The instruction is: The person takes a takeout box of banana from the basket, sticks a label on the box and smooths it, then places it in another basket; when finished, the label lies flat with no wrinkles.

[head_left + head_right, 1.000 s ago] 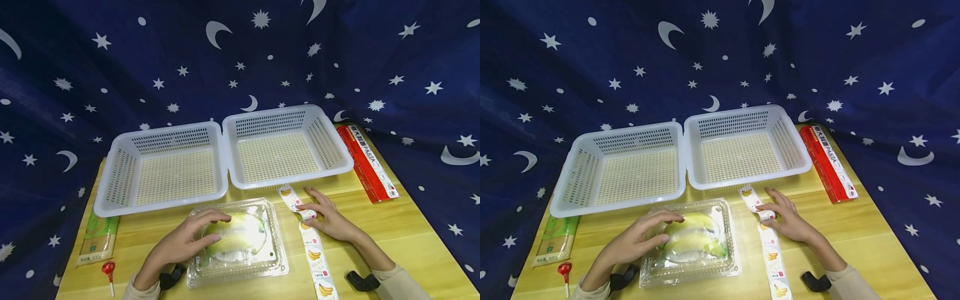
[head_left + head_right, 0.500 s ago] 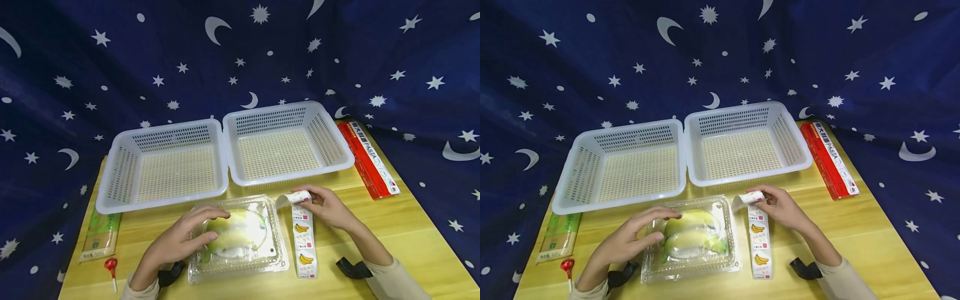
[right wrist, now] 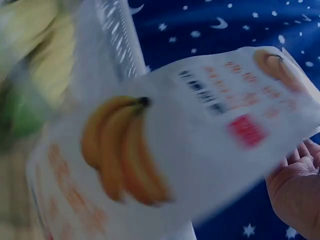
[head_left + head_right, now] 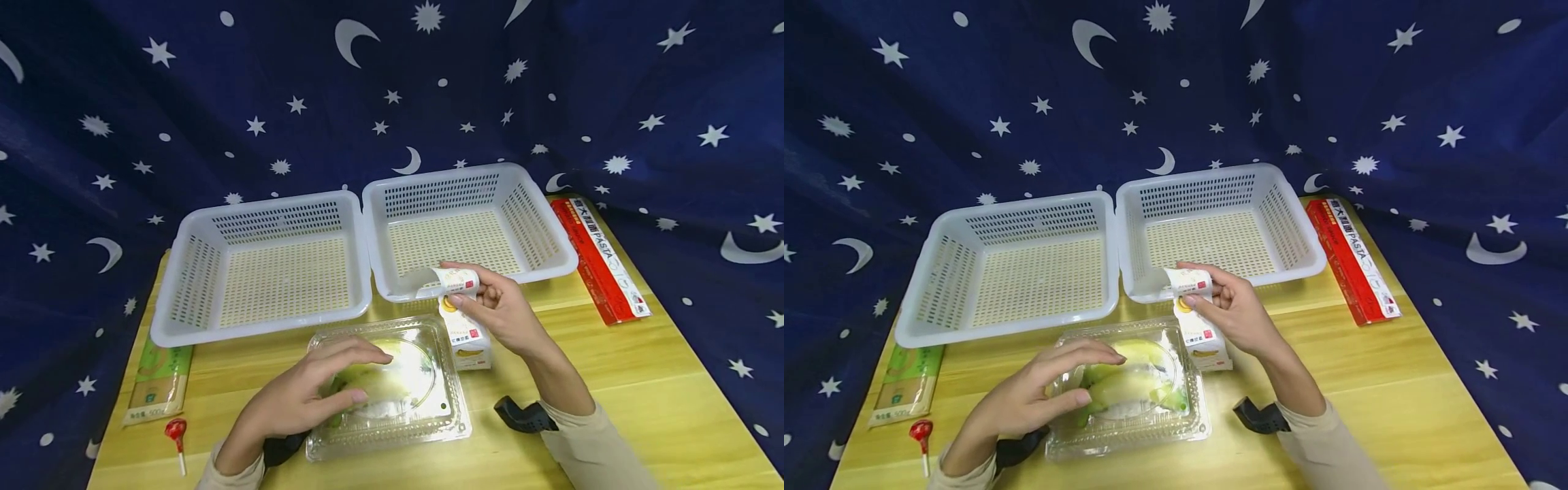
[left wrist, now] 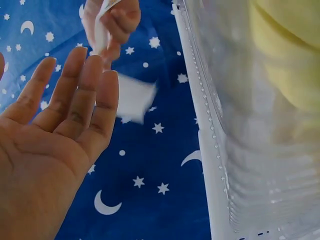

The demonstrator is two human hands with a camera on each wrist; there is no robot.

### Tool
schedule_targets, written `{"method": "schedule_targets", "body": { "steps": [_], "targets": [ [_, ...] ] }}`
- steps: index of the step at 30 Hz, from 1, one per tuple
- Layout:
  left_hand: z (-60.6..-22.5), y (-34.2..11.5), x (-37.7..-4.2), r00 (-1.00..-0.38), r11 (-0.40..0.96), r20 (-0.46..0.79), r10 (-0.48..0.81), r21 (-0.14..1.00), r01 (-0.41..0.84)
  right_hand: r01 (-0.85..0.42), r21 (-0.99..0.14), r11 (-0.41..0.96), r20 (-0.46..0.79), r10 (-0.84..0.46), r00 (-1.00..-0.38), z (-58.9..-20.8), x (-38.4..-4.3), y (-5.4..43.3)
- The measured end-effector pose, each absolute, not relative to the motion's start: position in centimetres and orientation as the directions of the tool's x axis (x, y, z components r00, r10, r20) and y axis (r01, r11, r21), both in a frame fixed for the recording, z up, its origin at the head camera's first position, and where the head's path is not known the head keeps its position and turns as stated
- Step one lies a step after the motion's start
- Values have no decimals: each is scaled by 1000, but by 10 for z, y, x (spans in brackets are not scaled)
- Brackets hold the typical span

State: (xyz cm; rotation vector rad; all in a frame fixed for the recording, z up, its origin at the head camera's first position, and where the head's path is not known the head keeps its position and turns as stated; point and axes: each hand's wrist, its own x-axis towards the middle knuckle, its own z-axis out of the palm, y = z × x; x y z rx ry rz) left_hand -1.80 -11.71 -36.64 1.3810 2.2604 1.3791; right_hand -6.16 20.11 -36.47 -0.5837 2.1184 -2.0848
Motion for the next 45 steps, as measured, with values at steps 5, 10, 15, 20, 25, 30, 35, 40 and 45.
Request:
{"method": "schedule_targets", "body": {
  "steps": [5,10,15,20,25,30,35,40,45],
  "targets": [
    [-365,-115,-16,-545,113,327,772,774,624,-167,-982,-84,186,-366,-912,-361,-66,180],
    [-361,-110,-16,-508,47,397,764,752,657,-146,-969,-201,213,-371,-904,-357,-68,166],
    [-357,-105,-18,-488,-1,467,737,723,691,-175,-967,-187,235,-375,-897,-358,-66,157],
    [-354,-98,-20,-485,1,514,707,685,728,-223,-971,-87,239,-377,-895,-360,-65,154],
    [-356,-96,-20,-496,67,489,717,660,748,-216,-975,-51,218,-406,-887,-362,-65,154],
    [-357,-94,-18,-480,129,464,744,605,785,-230,-971,-72,238,-427,-872,-363,-65,151],
    [-358,-94,-16,-476,169,442,760,573,802,-220,-963,-153,267,-466,-844,-362,-62,146],
    [-358,-94,-16,-474,168,446,760,569,805,-168,-959,-228,264,-504,-822,-360,-61,145],
    [-357,-94,-17,-479,170,432,764,581,796,-202,-961,-190,273,-514,-813,-361,-63,149]
  ]
}}
